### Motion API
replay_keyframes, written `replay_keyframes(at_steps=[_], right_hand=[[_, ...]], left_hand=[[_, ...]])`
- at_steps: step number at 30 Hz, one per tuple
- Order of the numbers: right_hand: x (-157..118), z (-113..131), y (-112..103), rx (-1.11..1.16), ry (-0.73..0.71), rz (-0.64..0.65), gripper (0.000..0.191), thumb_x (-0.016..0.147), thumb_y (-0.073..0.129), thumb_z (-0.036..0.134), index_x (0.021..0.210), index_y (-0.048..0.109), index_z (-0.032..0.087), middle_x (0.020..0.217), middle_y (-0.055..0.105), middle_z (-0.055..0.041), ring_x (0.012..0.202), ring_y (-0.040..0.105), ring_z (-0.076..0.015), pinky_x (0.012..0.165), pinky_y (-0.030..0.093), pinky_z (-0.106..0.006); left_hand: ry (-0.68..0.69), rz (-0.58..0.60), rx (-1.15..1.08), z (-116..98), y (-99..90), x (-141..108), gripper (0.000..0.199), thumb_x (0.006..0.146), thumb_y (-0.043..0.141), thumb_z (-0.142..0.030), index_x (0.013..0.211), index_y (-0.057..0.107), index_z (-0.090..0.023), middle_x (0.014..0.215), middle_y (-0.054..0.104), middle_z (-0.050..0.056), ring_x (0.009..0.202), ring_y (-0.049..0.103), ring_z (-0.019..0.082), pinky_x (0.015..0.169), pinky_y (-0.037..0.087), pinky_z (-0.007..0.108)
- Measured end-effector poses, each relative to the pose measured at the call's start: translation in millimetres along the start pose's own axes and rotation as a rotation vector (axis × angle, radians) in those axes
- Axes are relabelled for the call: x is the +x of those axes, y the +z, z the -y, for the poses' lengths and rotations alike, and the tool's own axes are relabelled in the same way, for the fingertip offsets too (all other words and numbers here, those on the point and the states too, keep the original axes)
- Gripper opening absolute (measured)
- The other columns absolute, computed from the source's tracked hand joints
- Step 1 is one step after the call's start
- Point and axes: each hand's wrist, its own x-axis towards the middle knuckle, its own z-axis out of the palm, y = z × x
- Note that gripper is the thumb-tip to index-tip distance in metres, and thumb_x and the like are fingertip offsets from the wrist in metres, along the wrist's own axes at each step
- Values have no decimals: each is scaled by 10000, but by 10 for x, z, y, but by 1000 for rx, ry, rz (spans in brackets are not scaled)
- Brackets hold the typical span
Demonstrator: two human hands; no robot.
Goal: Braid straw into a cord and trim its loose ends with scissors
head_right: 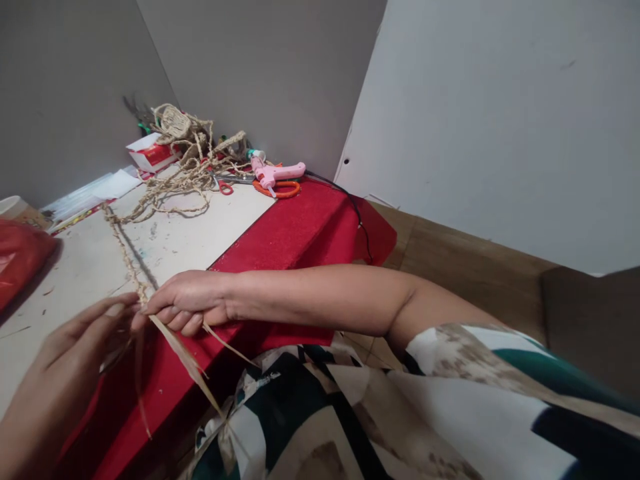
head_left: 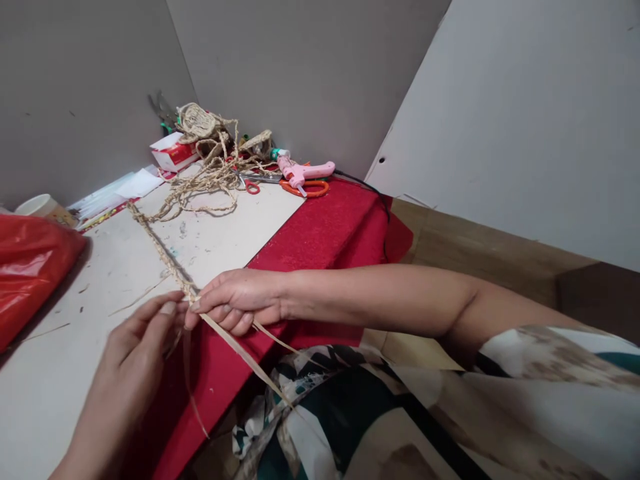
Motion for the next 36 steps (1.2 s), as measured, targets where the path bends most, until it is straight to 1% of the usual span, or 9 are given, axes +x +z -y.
replay_keyframes(at_steps=[1,3,8,12,16,19,24,31,36], right_hand=[[7,6,-2,-18,6,6,220,913,408,115,742,546,109,423,246,135,320,128,-7,322,127,-99],[13,19,-10,-75,21,17,224,908,401,121,736,544,111,428,246,135,326,123,-8,326,122,-105],[-8,58,-97,-458,-20,-19,189,876,460,158,717,557,129,411,217,130,351,136,-32,356,111,-156],[-31,84,-134,-1033,-221,-127,172,831,492,126,694,597,123,527,490,40,494,394,-59,490,306,-183],[-59,79,-70,-1467,-331,-238,235,860,432,175,839,662,129,831,680,-73,711,539,-134,612,362,-242],[-110,79,-30,-1573,-338,-264,294,883,394,209,937,674,139,948,706,-111,775,580,-168,612,358,-264],[-268,127,29,-1614,-302,-311,320,901,362,232,922,665,133,981,710,-132,805,606,-192,603,352,-285],[-311,-68,239,-1611,-279,-263,326,914,353,252,941,655,131,997,708,-119,799,637,-218,564,381,-312],[-351,-200,302,-1755,-208,-164,238,860,449,156,953,667,132,844,708,-106,709,632,-199,507,361,-301]], left_hand=[[-74,92,-111,27,14,33,269,787,654,-441,935,672,-218,774,656,17,686,583,165,635,454,232],[-153,152,-226,81,43,63,274,755,696,-448,872,664,-203,687,605,-5,577,519,124,526,411,194],[-133,185,-91,124,38,37,293,765,693,-470,859,688,-192,690,633,20,579,522,133,499,409,186],[-170,269,-68,129,31,64,318,777,670,-491,857,689,-184,678,636,40,569,514,144,479,401,196],[-172,256,-97,172,53,120,353,755,688,-519,745,640,-170,538,466,-32,453,314,74,399,244,163],[-172,219,-110,185,72,125,367,738,697,-523,703,631,-164,520,422,-44,448,264,68,391,210,169],[-163,187,-99,157,93,96,349,724,711,-509,674,625,-174,511,453,-42,440,279,71,377,220,174],[-226,156,-281,173,131,56,281,732,726,-423,696,608,-171,505,413,-53,439,298,71,396,246,171],[-226,175,-356,185,152,19,218,768,701,-363,735,614,-165,511,295,-79,433,211,55,386,192,153]])
